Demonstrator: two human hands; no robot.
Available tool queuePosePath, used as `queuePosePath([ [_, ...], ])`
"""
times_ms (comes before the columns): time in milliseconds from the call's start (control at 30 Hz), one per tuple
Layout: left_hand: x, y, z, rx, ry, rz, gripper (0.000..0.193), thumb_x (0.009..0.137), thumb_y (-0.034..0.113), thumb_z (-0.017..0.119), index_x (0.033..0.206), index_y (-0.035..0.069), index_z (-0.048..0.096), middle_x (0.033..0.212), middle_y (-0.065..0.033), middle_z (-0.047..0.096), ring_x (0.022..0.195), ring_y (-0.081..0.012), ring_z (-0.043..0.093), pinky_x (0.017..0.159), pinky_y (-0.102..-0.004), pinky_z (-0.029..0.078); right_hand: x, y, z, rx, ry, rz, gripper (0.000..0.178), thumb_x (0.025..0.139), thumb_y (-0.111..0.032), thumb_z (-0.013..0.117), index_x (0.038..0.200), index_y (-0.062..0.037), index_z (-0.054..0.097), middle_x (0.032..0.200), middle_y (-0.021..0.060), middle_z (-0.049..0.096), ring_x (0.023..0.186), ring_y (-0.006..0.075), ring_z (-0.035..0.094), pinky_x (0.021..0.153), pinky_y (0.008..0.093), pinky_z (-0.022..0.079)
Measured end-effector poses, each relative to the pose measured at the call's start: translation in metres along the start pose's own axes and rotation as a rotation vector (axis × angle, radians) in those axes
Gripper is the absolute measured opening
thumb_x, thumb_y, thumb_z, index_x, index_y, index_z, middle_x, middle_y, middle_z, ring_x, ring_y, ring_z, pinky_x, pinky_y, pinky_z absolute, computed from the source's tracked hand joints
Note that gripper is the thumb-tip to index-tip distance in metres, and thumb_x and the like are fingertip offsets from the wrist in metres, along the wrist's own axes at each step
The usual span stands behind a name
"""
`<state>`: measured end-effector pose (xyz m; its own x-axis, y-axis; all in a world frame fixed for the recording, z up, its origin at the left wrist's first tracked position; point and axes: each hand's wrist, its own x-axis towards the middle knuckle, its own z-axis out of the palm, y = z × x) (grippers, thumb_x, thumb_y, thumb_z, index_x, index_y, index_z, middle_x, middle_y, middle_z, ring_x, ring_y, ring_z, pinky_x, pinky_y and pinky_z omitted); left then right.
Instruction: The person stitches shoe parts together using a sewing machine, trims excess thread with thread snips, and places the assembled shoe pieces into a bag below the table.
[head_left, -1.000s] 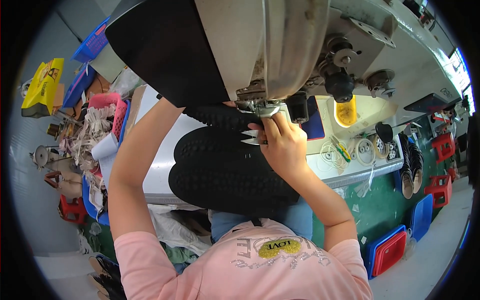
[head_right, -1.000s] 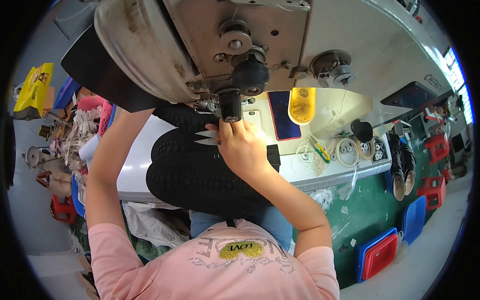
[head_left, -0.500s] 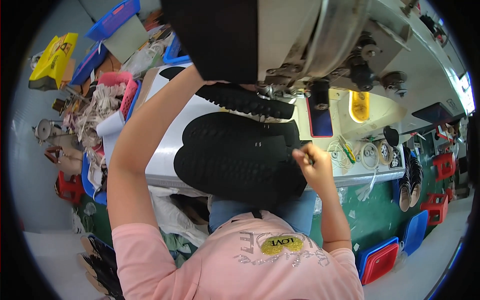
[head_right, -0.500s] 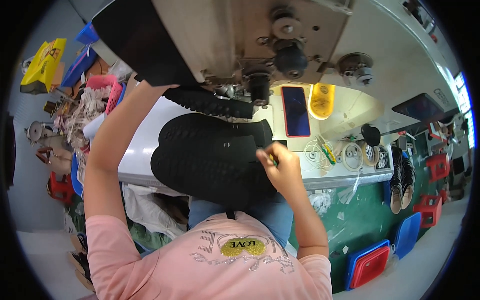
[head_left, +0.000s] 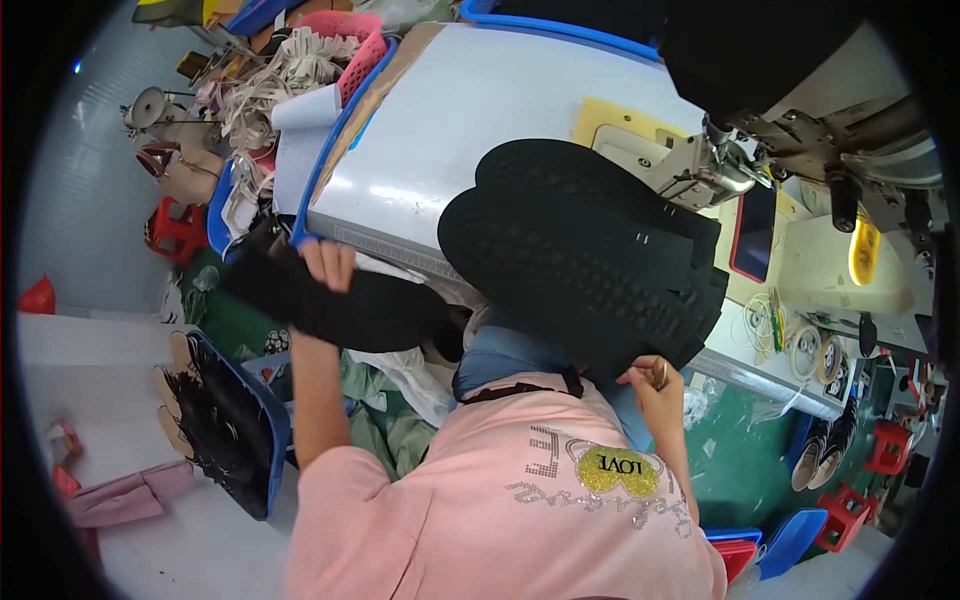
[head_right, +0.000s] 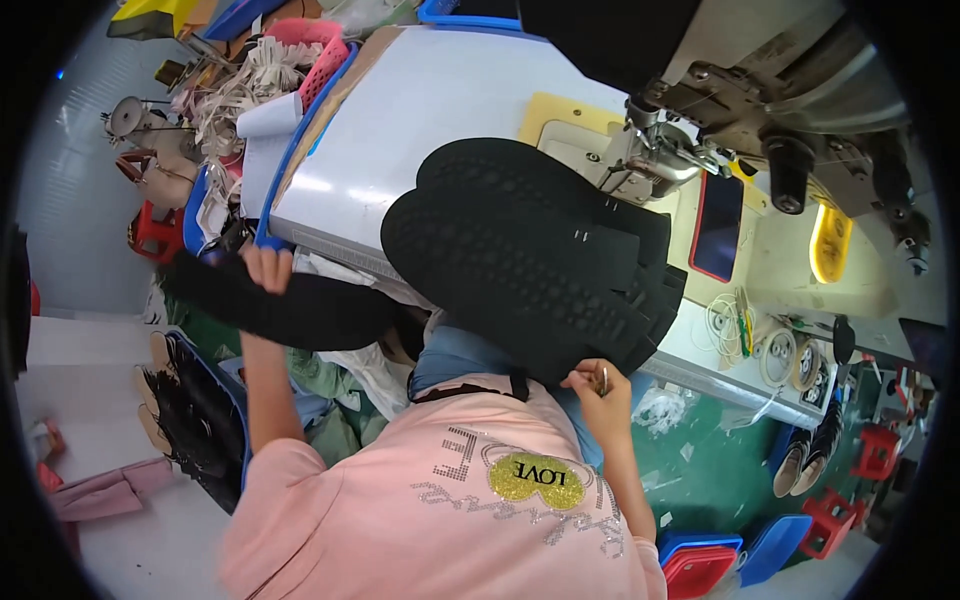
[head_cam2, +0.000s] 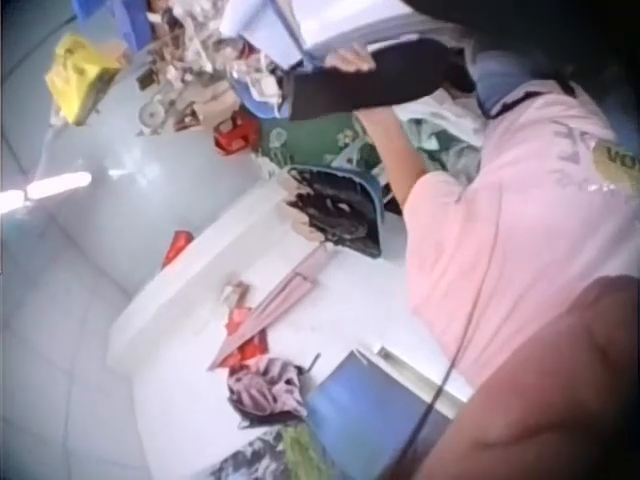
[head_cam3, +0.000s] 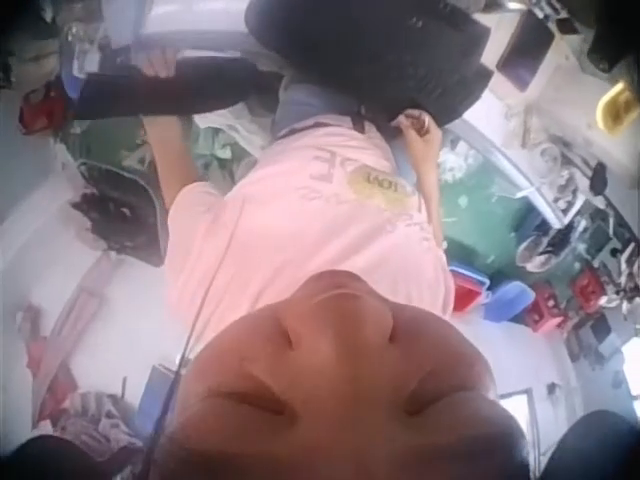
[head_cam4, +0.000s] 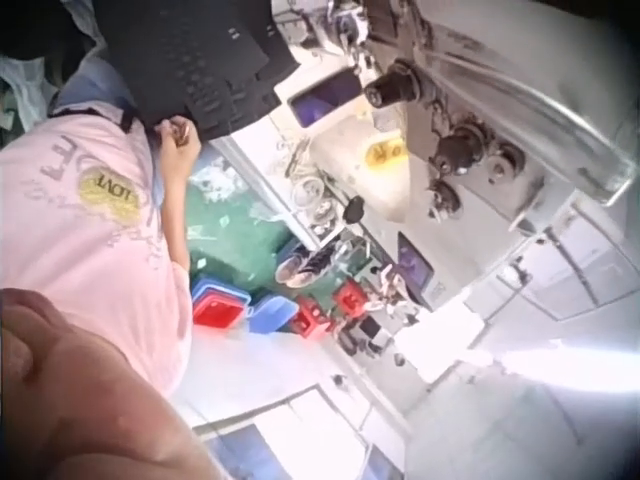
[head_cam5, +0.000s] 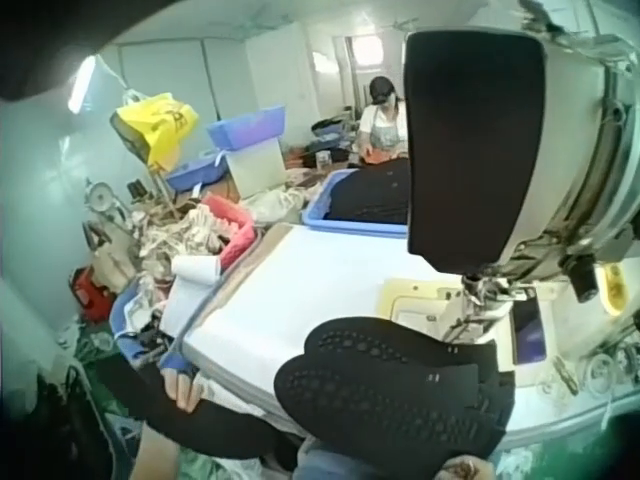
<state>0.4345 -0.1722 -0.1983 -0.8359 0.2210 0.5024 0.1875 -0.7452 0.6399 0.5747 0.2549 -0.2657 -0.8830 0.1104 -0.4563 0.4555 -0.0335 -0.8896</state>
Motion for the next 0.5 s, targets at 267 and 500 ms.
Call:
queuePosePath([
  [267, -0.117, -0.075, -0.082, 1.981, -0.153, -0.711, 0.020, 0.080, 0.022, 0.066, 0.085, 0.002, 0.069, 0.085, -0.0146, 0.067, 0.076, -0.0365, 0.060, 0.088, -0.0446, 0.043, -0.003, 0.000, 0.008, 0.192, 0.129, -0.003, 0.020, 0.081, 0.000, 0.066, 0.096, 0.0026, 0.054, 0.071, 0.0054, 0.060, 0.043, 0.0039, 0.042, 0.037, 0.0194, 0.032],
  [500, 0.019, -0.106, 0.064, 0.825, -0.674, -0.790, 0.014, 0.080, 0.015, 0.068, 0.085, 0.003, 0.065, 0.080, -0.0106, 0.065, 0.077, -0.0280, 0.063, 0.073, -0.0369, 0.050, 0.004, 0.004, 0.016, 0.144, 0.156, -0.269, 0.013, 0.081, -0.002, 0.070, 0.091, 0.0023, 0.063, 0.062, -0.0023, 0.055, 0.049, 0.0025, 0.048, 0.043, 0.0190, 0.037],
])
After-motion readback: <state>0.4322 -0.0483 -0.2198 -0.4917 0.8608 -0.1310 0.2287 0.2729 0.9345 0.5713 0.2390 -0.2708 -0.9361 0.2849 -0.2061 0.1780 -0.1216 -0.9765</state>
